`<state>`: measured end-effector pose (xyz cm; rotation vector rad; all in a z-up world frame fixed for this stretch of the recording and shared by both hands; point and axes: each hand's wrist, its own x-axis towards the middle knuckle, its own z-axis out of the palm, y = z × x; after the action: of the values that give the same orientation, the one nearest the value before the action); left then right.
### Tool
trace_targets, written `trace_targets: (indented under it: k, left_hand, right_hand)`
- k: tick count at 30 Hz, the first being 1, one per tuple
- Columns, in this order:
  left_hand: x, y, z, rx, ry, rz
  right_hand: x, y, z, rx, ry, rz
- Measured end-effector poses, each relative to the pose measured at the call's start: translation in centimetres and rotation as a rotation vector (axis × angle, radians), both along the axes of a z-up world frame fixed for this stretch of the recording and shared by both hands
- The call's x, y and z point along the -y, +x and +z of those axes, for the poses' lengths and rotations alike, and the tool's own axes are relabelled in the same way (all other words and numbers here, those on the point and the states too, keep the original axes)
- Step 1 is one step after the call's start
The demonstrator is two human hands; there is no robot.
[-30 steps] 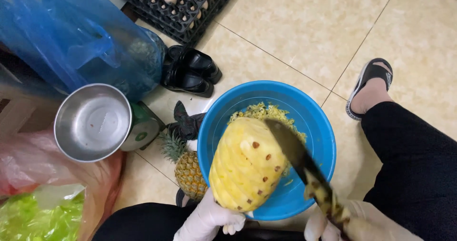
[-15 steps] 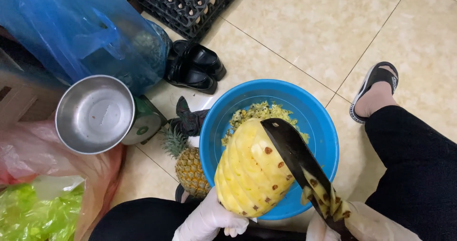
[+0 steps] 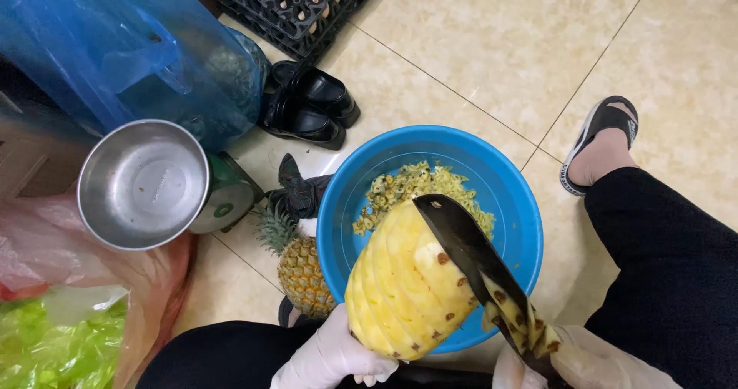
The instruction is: Removing the eyes from a peeled pineapple using a knife in a spiral pattern while sitting on the floor.
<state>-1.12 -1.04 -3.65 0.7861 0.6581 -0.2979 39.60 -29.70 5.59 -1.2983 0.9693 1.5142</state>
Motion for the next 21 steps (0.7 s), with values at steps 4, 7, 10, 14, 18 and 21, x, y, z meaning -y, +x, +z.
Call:
trace_targets:
  k: [4,7,10,14,18,21]
  left_hand:
    - [-0.2,0.2,0.6,0.001,0.044,-0.052]
    - [0.1,0.9,1.3,-0.187,0.197,-0.223]
    - [0.3,0.8,1.0,-0.269,0.107,-0.078]
    - [-0.1,1.2,1.8,-0.194,0.024,0.138]
    - [0.1,0.8,1.1,-0.053,0.008,0.366]
    - [-0.1,1.0,1.0,-0.102,0.029,0.425]
  right_hand:
    - [-4.8,-7.1,0.5,0.029,-0.047,-0.045]
    - [-7.6,-13.4,1.2,0.057,-0.093,-0.089]
    - [-8.7,-18.8,1.6,0.072,-0.112,-0.108]
    - [-7.4,-19.0,0.8,1.009,-0.078,0.379]
    - [-7.3,-16.0,-2.2,0.677,0.238,0.318]
    - [-12.9,-16.6,-5.2,0.864,0.099,0.687]
